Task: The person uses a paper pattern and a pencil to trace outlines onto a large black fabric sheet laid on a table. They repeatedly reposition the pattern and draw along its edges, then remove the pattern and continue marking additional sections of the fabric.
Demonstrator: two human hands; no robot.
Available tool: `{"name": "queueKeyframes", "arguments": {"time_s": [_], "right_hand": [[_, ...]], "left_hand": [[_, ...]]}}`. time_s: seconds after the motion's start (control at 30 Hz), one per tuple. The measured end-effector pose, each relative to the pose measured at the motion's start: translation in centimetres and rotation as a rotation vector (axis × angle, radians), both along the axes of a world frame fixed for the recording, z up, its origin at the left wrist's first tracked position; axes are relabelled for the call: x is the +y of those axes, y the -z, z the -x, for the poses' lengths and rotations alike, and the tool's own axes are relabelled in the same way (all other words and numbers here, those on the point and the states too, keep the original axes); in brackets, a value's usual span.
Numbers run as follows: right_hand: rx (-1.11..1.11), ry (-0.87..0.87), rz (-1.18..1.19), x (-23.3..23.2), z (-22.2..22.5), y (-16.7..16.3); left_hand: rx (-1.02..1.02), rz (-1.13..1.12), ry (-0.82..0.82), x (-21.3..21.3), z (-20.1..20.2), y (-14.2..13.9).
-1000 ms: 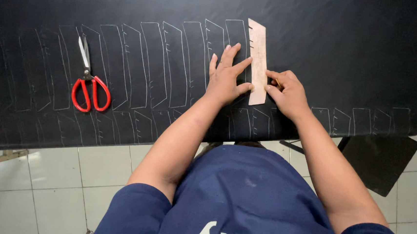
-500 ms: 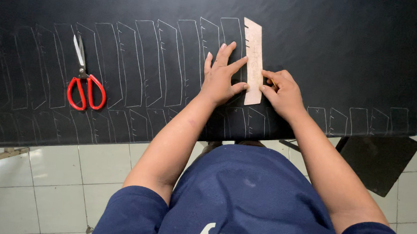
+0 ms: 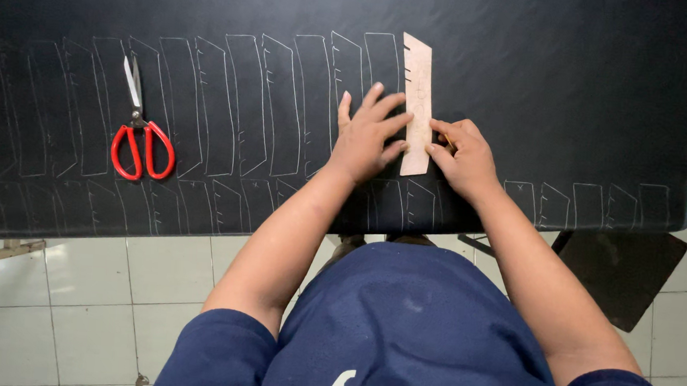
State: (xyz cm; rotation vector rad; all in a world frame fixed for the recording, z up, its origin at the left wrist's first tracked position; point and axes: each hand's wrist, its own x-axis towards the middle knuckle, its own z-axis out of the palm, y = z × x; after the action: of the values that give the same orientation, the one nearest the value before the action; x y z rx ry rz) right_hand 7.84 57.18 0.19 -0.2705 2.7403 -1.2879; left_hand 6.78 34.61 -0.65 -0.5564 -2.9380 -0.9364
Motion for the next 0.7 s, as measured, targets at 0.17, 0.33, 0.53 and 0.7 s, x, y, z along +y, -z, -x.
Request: {"name": "queueKeyframes", "arguments": {"time_s": [0.17, 0.33, 0.53, 0.7], "right_hand": [[-0.004, -0.013, 0.0, 0.1, 0.1, 0.2], [-0.081, -0.014, 0.001, 0.3, 0.7, 0.2], [0.276, -0.088, -0.189, -0.5, 4.3, -3.6], [0.061, -0.281, -0.151, -2.9, 7.8, -7.0]], "left_hand": [[0.113, -0.006, 0.027, 0.4, -0.8, -0.1], [0.164, 0.092, 0.05, 0.7, -0.6, -0.7], [-0.193, 0.214, -0.009, 6.0, -0.6, 0.4], [-0.105, 0.035, -0.142, 8.6, -1.6, 3.1]]}}
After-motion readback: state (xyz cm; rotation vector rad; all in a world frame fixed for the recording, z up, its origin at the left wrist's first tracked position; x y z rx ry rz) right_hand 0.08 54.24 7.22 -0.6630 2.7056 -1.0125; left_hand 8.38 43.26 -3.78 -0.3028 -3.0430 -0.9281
